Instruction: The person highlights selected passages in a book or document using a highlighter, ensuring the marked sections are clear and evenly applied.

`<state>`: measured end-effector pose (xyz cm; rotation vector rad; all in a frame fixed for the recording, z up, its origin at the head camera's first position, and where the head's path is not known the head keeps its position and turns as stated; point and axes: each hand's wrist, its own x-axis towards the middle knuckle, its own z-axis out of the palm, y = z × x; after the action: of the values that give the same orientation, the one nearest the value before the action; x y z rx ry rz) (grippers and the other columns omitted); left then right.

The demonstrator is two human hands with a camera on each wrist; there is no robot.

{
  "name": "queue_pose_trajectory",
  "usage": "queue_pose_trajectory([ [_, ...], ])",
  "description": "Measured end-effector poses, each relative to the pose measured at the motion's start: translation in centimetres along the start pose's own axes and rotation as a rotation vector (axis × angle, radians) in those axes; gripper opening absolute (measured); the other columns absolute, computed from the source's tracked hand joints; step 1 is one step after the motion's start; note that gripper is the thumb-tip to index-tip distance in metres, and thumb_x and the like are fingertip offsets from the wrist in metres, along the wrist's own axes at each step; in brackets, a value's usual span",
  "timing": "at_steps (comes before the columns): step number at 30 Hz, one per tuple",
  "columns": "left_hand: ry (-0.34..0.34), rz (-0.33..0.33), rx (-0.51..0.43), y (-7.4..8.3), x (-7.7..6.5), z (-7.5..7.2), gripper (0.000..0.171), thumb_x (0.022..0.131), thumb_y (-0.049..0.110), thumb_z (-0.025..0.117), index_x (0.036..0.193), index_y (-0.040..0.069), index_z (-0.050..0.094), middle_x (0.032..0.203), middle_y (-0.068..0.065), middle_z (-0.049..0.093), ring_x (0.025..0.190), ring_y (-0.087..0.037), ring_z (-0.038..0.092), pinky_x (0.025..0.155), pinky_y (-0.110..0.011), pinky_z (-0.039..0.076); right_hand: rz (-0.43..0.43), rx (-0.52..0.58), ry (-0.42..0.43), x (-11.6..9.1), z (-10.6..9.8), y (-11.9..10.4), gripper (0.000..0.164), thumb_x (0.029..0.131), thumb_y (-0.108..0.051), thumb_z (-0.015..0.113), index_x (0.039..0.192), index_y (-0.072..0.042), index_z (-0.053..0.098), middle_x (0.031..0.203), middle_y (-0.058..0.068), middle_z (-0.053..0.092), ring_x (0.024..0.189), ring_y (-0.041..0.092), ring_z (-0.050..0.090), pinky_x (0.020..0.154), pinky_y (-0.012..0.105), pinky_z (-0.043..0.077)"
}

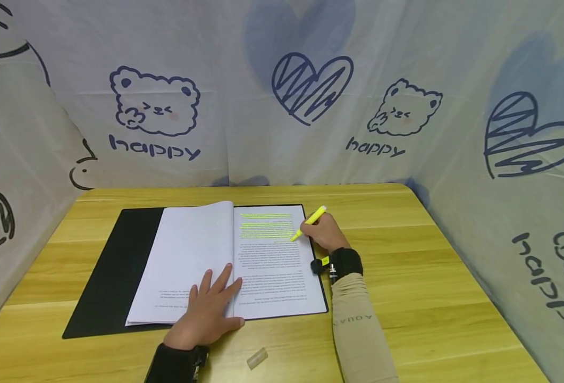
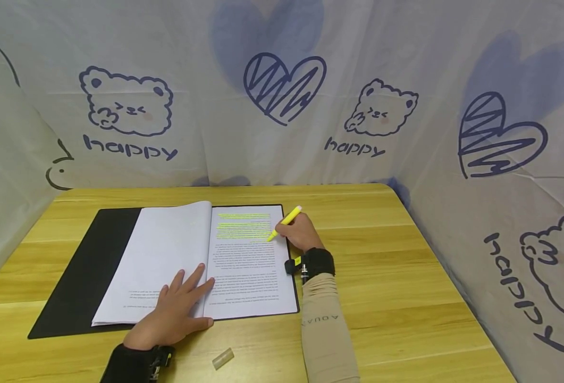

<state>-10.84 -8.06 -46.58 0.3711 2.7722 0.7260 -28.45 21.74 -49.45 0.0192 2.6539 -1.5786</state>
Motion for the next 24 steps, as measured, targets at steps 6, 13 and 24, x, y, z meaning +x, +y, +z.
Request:
queue_pose_trajectory([
  [6, -0.008, -0.003, -0.005, 0.0, 0.0, -0.1, 0.082, 0.084, 0.028, 0.086, 0.155, 0.01, 0.049, 0.172, -0.015, 0.018, 0.155, -0.052, 0.002, 0.117, -0.076, 0.003, 0.007, 0.003, -0.004, -0.2, -0.3, 0.0, 0.017, 0.09, -0.021, 0.07, 0.097, -0.005, 0.072, 0.083, 0.009, 0.057, 0.068, 0.025, 0.052, 0.061, 0.032, 0.039],
  [13, -0.008, -0.009, -0.014, -0.2, 0.1, 0.1, 0.083, 0.083, 0.027, 0.086, 0.155, 0.01, 0.049, 0.172, -0.014, 0.017, 0.155, -0.051, 0.0, 0.117, -0.075, 0.002, -0.004, 0.221, 0.006, 0.0, -0.5, 0.7, 0.013, 0.093, -0.016, 0.067, 0.09, -0.004, 0.064, 0.071, 0.005, 0.05, 0.056, 0.02, 0.044, 0.051, 0.028, 0.033],
  [24, -0.015, -0.014, -0.013, 0.0, 0.0, 0.0, 0.082, 0.084, 0.027, 0.086, 0.155, 0.01, 0.049, 0.172, -0.014, 0.016, 0.155, -0.051, 0.0, 0.117, -0.075, 0.001, -0.092, 0.811, -0.194, -0.7, -0.4, -0.8, 0.02, 0.097, -0.003, 0.049, 0.078, -0.009, 0.054, 0.057, -0.004, 0.039, 0.043, 0.007, 0.033, 0.044, 0.022, 0.021],
])
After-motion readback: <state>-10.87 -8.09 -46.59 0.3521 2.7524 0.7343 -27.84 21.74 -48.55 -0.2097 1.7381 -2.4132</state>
